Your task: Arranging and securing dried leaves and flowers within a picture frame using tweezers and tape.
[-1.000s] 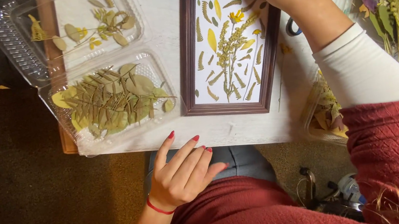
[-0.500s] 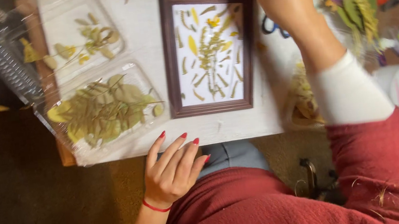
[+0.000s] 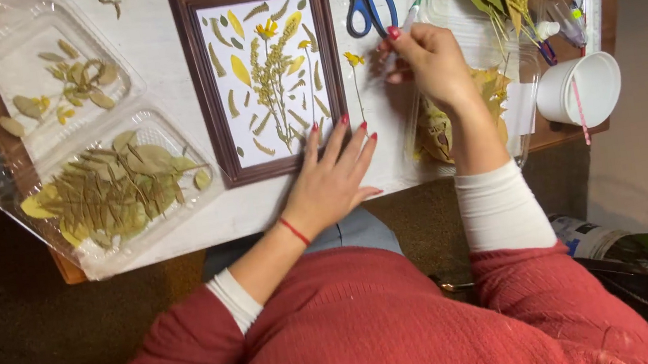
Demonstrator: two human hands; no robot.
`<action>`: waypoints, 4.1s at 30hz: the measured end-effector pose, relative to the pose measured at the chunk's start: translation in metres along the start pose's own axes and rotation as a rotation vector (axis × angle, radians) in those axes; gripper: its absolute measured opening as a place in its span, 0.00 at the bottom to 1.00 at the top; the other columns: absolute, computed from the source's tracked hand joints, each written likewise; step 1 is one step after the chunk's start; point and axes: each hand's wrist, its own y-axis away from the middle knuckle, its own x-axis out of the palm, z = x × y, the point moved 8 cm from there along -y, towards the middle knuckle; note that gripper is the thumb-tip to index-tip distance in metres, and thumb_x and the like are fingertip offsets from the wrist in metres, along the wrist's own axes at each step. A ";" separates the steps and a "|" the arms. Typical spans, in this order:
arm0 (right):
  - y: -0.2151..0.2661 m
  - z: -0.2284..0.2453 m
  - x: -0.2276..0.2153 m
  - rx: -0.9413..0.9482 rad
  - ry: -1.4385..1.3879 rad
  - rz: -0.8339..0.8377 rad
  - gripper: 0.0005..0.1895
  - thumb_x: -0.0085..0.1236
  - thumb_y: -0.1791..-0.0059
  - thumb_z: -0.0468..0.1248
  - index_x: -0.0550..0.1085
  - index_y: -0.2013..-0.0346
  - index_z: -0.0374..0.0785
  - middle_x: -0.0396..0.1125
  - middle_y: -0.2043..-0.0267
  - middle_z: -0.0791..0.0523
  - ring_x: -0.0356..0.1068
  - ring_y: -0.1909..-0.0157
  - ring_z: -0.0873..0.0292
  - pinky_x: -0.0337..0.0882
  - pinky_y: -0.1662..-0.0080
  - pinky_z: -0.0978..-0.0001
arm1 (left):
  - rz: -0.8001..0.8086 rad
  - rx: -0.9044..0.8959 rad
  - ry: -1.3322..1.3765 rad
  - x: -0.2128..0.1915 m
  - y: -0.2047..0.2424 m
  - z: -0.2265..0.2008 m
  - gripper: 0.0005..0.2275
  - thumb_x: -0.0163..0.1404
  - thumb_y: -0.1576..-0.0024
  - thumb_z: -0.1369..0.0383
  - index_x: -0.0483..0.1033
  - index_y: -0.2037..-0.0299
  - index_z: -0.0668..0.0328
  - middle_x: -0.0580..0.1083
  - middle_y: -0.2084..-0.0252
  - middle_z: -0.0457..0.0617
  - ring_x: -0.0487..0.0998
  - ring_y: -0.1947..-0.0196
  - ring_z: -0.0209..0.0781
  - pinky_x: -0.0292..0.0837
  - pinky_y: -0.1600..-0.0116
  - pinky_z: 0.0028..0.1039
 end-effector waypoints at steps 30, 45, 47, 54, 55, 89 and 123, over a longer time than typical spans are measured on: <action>-0.006 0.036 0.020 -0.227 0.048 -0.047 0.11 0.57 0.46 0.19 0.69 0.51 0.28 0.73 0.64 0.54 0.76 0.65 0.60 0.78 0.62 0.74 | 0.099 0.073 0.029 -0.039 0.029 0.002 0.42 0.43 0.46 0.32 0.65 0.29 0.58 0.62 0.28 0.53 0.53 0.25 0.58 0.45 0.31 0.74; -0.020 0.065 0.161 -0.516 0.148 -0.159 0.08 0.68 0.48 0.25 0.75 0.68 0.31 0.75 0.68 0.57 0.80 0.67 0.64 0.77 0.65 0.77 | -0.094 0.036 -0.051 -0.048 0.128 0.051 0.24 0.55 0.36 0.51 0.78 0.43 0.66 0.76 0.42 0.56 0.74 0.36 0.51 0.64 0.30 0.43; -0.019 0.070 0.162 -0.544 0.207 -0.188 0.09 0.69 0.49 0.26 0.75 0.69 0.32 0.75 0.69 0.56 0.78 0.69 0.65 0.75 0.66 0.78 | -0.097 0.042 -0.078 -0.046 0.130 0.054 0.23 0.55 0.36 0.51 0.78 0.43 0.64 0.76 0.41 0.56 0.72 0.35 0.51 0.64 0.29 0.42; -0.019 0.060 0.170 -0.587 0.204 -0.151 0.09 0.69 0.48 0.25 0.74 0.68 0.32 0.74 0.67 0.57 0.79 0.66 0.64 0.76 0.63 0.77 | -0.063 0.078 -0.134 -0.035 0.132 0.056 0.24 0.55 0.34 0.52 0.73 0.38 0.64 0.71 0.36 0.55 0.67 0.31 0.55 0.61 0.27 0.44; -0.018 0.060 0.170 -0.589 0.226 -0.159 0.09 0.69 0.49 0.25 0.74 0.68 0.32 0.74 0.68 0.57 0.79 0.66 0.64 0.76 0.63 0.77 | -0.038 0.076 -0.140 -0.032 0.131 0.056 0.26 0.54 0.34 0.51 0.71 0.36 0.65 0.68 0.33 0.57 0.64 0.29 0.57 0.59 0.25 0.44; -0.015 0.066 0.183 -0.603 0.312 -0.175 0.11 0.70 0.50 0.28 0.74 0.70 0.32 0.74 0.70 0.55 0.78 0.69 0.64 0.74 0.66 0.75 | 0.092 -0.039 -0.136 -0.006 0.124 0.066 0.42 0.42 0.38 0.33 0.57 0.26 0.59 0.54 0.25 0.62 0.53 0.24 0.61 0.48 0.22 0.49; 0.034 0.118 0.121 -0.468 0.125 -0.067 0.03 0.62 0.45 0.30 0.77 0.58 0.33 0.76 0.62 0.56 0.80 0.59 0.64 0.80 0.64 0.76 | 0.068 -0.030 -0.171 -0.007 0.124 0.065 0.41 0.42 0.36 0.32 0.57 0.25 0.59 0.54 0.24 0.63 0.52 0.23 0.61 0.44 0.20 0.48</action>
